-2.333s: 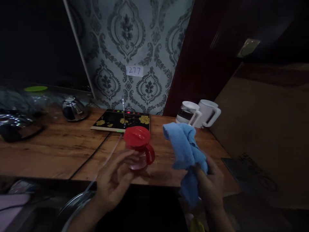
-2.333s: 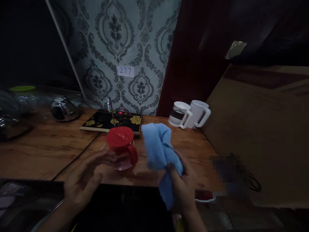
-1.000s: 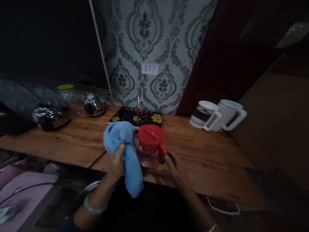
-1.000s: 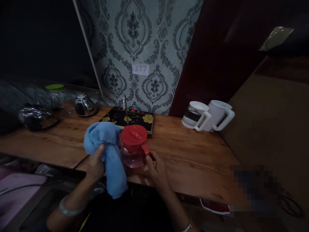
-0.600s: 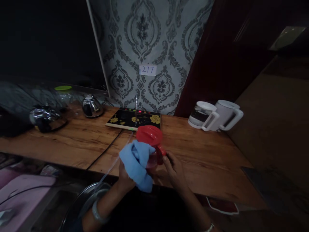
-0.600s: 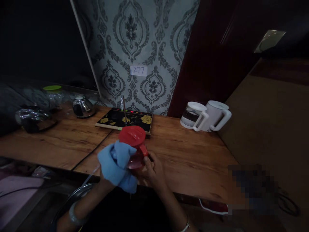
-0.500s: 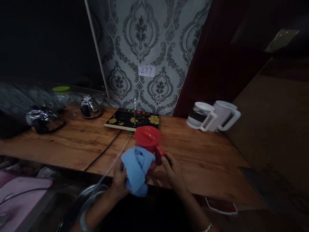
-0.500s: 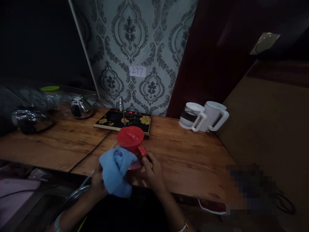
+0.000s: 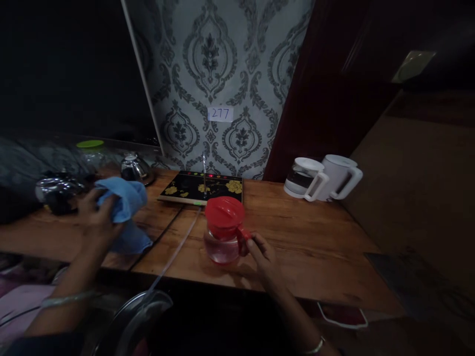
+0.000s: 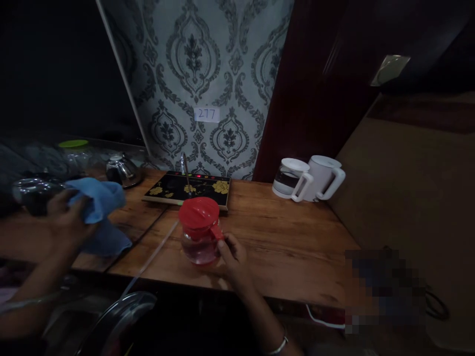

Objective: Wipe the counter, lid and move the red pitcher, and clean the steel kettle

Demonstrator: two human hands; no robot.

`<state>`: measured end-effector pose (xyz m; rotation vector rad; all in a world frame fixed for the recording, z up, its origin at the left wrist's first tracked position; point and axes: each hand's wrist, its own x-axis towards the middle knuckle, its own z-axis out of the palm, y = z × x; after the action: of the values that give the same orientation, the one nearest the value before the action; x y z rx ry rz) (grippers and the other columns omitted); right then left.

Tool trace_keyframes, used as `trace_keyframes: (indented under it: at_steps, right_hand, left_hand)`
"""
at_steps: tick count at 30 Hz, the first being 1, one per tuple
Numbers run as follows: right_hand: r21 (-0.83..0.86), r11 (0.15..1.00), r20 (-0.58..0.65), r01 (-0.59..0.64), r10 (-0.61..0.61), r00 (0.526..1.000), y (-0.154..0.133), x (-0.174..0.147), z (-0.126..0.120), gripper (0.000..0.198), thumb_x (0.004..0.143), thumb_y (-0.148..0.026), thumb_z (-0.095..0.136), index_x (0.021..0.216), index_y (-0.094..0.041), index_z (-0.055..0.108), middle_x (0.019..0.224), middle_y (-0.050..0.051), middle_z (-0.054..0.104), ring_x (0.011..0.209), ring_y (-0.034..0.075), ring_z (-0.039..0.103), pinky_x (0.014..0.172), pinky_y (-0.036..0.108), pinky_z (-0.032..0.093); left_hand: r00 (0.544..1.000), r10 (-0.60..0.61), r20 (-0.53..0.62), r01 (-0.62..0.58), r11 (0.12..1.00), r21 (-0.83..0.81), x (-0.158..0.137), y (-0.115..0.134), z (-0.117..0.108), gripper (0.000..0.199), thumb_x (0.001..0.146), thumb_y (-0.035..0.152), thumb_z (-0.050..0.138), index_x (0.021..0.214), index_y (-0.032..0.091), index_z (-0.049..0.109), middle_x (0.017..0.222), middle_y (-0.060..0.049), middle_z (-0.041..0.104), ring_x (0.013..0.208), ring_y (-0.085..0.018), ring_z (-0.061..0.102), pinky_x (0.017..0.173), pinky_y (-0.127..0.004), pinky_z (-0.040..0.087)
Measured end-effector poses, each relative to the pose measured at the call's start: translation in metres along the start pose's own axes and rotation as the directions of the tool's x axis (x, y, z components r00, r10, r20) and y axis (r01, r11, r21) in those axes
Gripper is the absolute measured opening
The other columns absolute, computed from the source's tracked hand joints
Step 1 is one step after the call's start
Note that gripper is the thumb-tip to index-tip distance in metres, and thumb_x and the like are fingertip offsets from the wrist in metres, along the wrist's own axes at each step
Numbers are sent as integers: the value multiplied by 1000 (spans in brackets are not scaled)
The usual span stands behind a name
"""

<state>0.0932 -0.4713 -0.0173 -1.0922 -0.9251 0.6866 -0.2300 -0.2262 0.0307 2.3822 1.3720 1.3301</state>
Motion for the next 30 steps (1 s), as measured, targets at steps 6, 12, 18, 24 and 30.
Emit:
trace_keyframes:
  at_steps: [6, 12, 18, 24, 30]
  right_hand:
    - [7, 1000, -3, -30, 30, 1000, 3, 0, 2, 36, 86, -53, 64, 73, -19, 63, 66, -1, 57, 65, 13, 52, 62, 24, 42]
    - [87, 992, -56, -91, 96, 994, 2, 3, 7, 42, 78, -59, 69, 67, -18, 62, 59, -2, 56, 58, 12, 50, 58, 24, 41]
    - [162, 972, -47, -169, 178, 983, -2, 12, 15, 47, 69, -64, 73, 63, -19, 58, 51, -5, 51, 48, 9, 43, 50, 22, 35]
    - [186, 969, -108, -164, 187, 977, -2, 20, 26, 49, 65, -65, 71, 57, -21, 51, 46, -7, 43, 42, 7, 35, 44, 21, 27]
    - [154, 987, -202, -50, 81, 976, -4, 20, 31, 40, 67, -52, 71, 58, -20, 48, 53, -7, 38, 51, 7, 31, 49, 22, 26]
  left_hand:
    - [978, 201, 58, -207, 968, 139, -24, 23, 37, 67, 81, 56, 54, 130, 10, 55, 146, -20, 48, 136, -44, 40, 111, -66, 32]
    - [933, 159, 323, -4, 901, -433, -61, 119, 74, 71, 84, 60, 55, 143, 21, 47, 147, -13, 51, 140, -31, 43, 116, -50, 35]
    - [897, 10, 442, 299, 722, -624, -75, 146, 107, 94, 62, 67, 73, 138, 17, 51, 131, -18, 63, 123, -36, 59, 101, -45, 52]
    - [910, -71, 409, 322, 743, -587, -77, 151, 121, 87, 57, 62, 77, 130, 20, 55, 121, -12, 68, 112, -35, 65, 95, -46, 55]
    - [911, -121, 394, 335, 773, -538, -76, 136, 134, 72, 58, 60, 78, 117, 22, 63, 109, -10, 71, 102, -32, 68, 89, -43, 57]
